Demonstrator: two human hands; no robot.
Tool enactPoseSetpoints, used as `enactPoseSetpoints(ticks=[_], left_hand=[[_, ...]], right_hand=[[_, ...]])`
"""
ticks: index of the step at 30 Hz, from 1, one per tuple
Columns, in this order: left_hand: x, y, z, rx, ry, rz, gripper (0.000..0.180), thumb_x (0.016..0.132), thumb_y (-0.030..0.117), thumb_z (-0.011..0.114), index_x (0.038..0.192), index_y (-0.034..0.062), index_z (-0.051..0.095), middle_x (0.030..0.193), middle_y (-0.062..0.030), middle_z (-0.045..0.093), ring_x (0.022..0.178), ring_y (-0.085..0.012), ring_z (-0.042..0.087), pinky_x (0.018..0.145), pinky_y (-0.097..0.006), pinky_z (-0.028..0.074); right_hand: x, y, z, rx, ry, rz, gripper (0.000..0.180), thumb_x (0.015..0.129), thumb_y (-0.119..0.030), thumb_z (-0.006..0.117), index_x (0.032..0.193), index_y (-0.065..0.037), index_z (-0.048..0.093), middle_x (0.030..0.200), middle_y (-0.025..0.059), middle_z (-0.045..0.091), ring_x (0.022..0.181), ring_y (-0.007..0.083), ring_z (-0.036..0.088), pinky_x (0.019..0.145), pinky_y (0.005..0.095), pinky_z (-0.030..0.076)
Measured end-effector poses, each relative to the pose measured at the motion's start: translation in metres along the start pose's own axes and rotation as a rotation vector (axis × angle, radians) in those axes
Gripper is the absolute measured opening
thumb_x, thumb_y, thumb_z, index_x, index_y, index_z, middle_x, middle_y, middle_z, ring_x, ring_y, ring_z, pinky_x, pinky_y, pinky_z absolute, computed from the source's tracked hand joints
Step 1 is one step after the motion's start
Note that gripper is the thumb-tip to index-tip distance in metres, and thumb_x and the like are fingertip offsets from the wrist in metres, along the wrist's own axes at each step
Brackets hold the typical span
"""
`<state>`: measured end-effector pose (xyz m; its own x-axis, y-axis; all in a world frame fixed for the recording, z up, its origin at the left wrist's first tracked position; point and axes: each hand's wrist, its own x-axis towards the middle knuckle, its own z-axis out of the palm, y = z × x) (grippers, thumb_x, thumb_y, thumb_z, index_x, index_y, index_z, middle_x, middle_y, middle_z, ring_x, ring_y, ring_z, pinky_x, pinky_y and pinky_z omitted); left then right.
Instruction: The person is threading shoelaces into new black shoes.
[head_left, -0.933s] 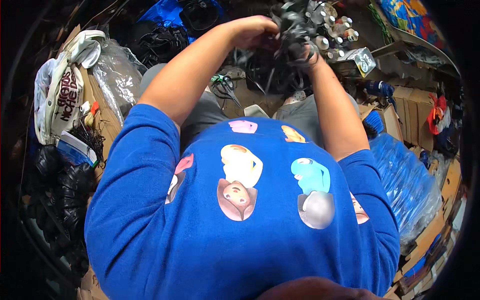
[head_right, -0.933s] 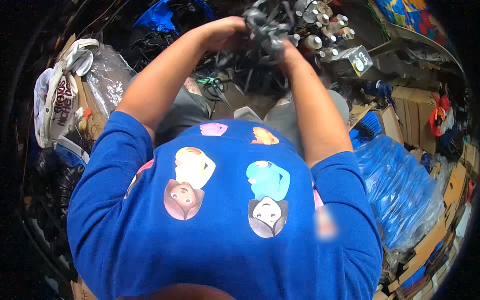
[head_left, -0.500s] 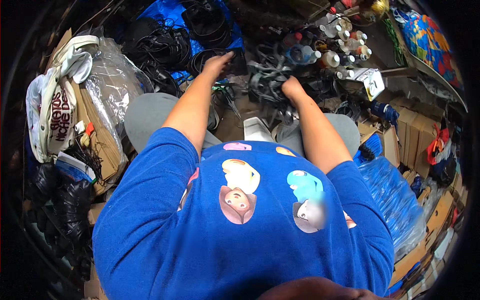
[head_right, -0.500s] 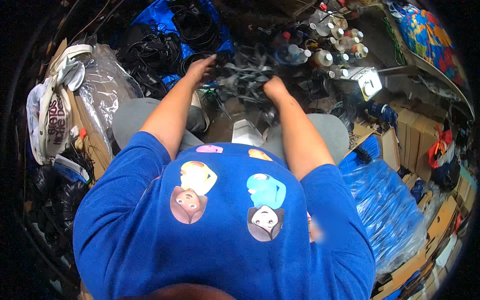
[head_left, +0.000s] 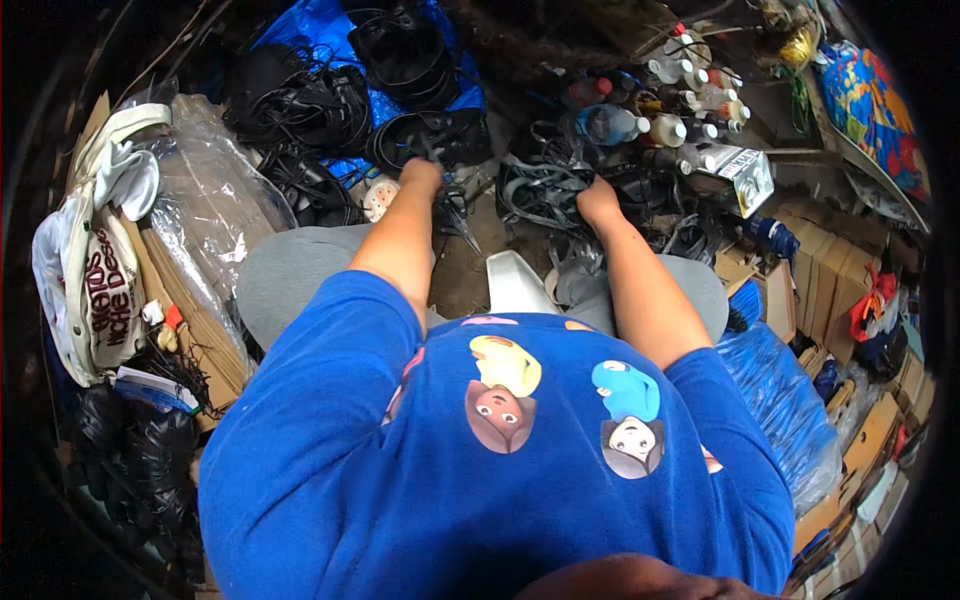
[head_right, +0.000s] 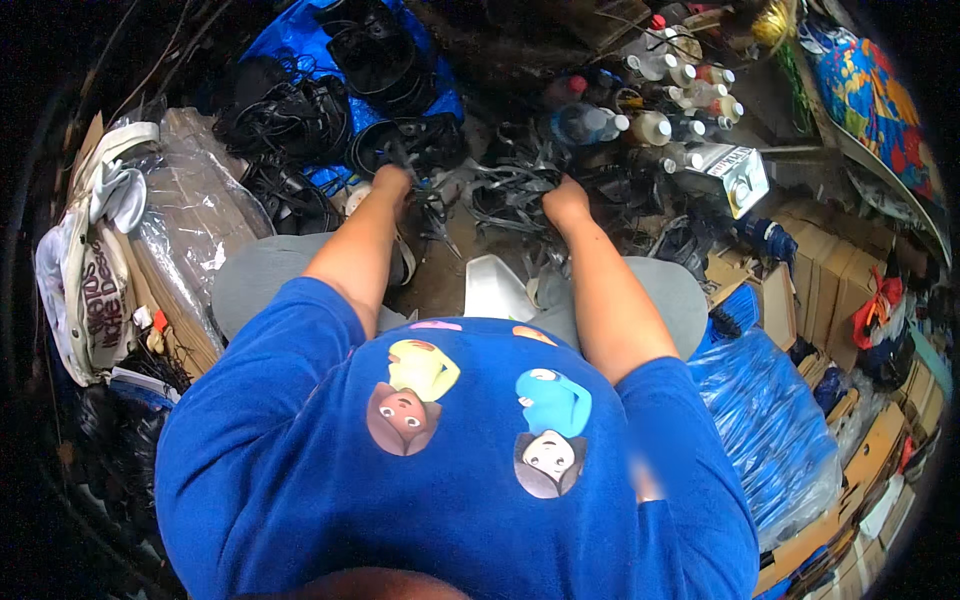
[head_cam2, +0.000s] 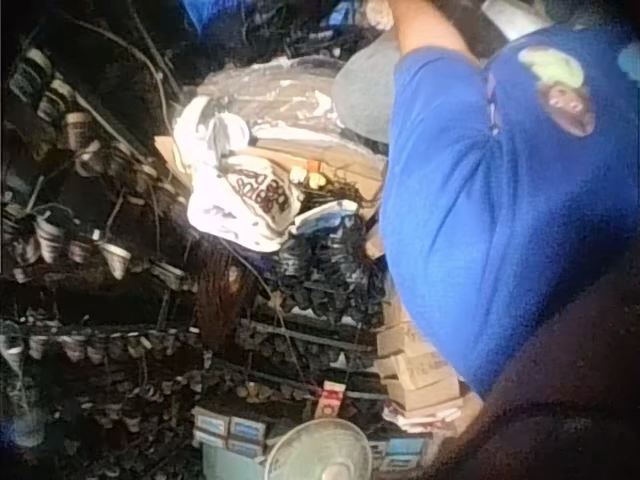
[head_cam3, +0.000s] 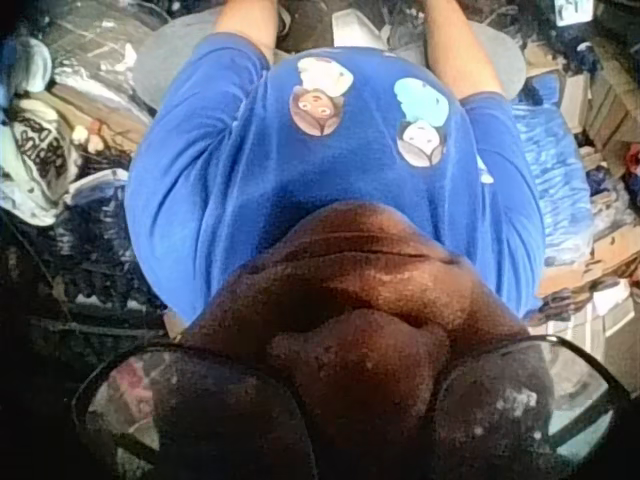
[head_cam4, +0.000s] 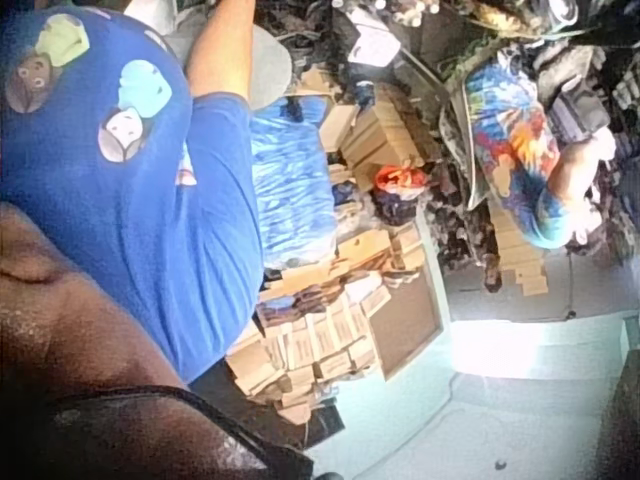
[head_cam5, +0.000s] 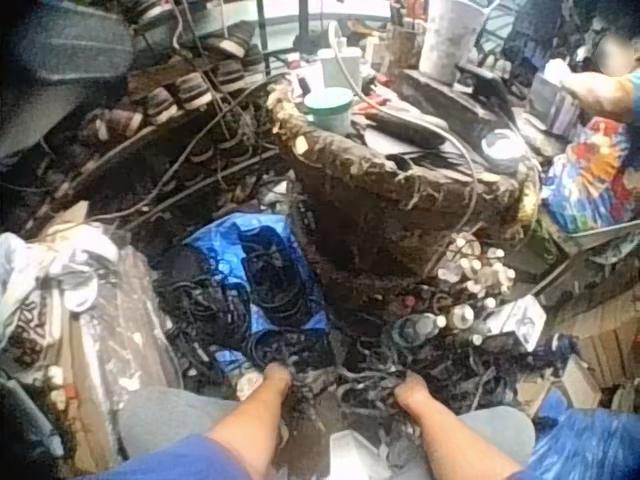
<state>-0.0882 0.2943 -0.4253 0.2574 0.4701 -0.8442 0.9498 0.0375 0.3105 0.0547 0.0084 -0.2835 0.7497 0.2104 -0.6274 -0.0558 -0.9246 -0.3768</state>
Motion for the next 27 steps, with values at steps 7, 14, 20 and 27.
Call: enactPoseSetpoints(ticks=[7, 14, 20, 27], left_hand=[[-0.170, 0.127, 0.020, -0.066, -0.439, 0.650, 0.027, 0.083, 0.021, 0.061, 0.094, -0.0038, 0.062, 0.084, -0.0082, 0.066, 0.076, -0.0173, 0.057, 0.070, -0.033, 0.046], [-0.272, 0.164, -0.060, -0.395, -0.798, 0.772, 0.034, 0.089, 0.031, 0.060, 0.108, 0.0027, 0.064, 0.097, -0.0043, 0.066, 0.092, -0.0150, 0.059, 0.087, -0.030, 0.043], [-0.253, 0.149, -0.051, -0.228, -0.577, 0.715, 0.033, 0.089, 0.028, 0.061, 0.112, 0.0042, 0.060, 0.090, -0.0033, 0.063, 0.077, -0.0124, 0.060, 0.065, -0.023, 0.044], [-0.158, 0.139, 0.004, 0.331, -0.413, 0.755, 0.032, 0.085, 0.027, 0.067, 0.102, 0.0016, 0.061, 0.078, -0.0022, 0.061, 0.060, -0.0101, 0.055, 0.053, -0.024, 0.041]], right_hand=[[-0.015, -0.023, 0.010, 0.381, -0.351, -0.318, 0.034, 0.077, -0.020, 0.067, 0.104, 0.001, 0.063, 0.101, 0.0171, 0.067, 0.092, 0.0252, 0.063, 0.080, 0.0357, 0.049], [-0.032, -0.058, -0.026, 1.485, -0.267, -0.144, 0.025, 0.093, -0.016, 0.041, 0.103, -0.008, 0.063, 0.103, 0.0085, 0.066, 0.095, 0.0250, 0.060, 0.087, 0.0414, 0.046], [-0.136, 0.062, -0.182, 0.998, 0.894, -0.553, 0.022, 0.090, -0.017, 0.046, 0.105, -0.008, 0.060, 0.100, 0.0086, 0.066, 0.094, 0.0272, 0.060, 0.080, 0.0427, 0.047], [-0.411, 0.294, -0.286, 0.355, 1.681, 0.200, 0.031, 0.083, -0.014, 0.055, 0.112, -0.004, 0.055, 0.111, 0.0121, 0.060, 0.103, 0.0290, 0.057, 0.087, 0.0394, 0.046]])
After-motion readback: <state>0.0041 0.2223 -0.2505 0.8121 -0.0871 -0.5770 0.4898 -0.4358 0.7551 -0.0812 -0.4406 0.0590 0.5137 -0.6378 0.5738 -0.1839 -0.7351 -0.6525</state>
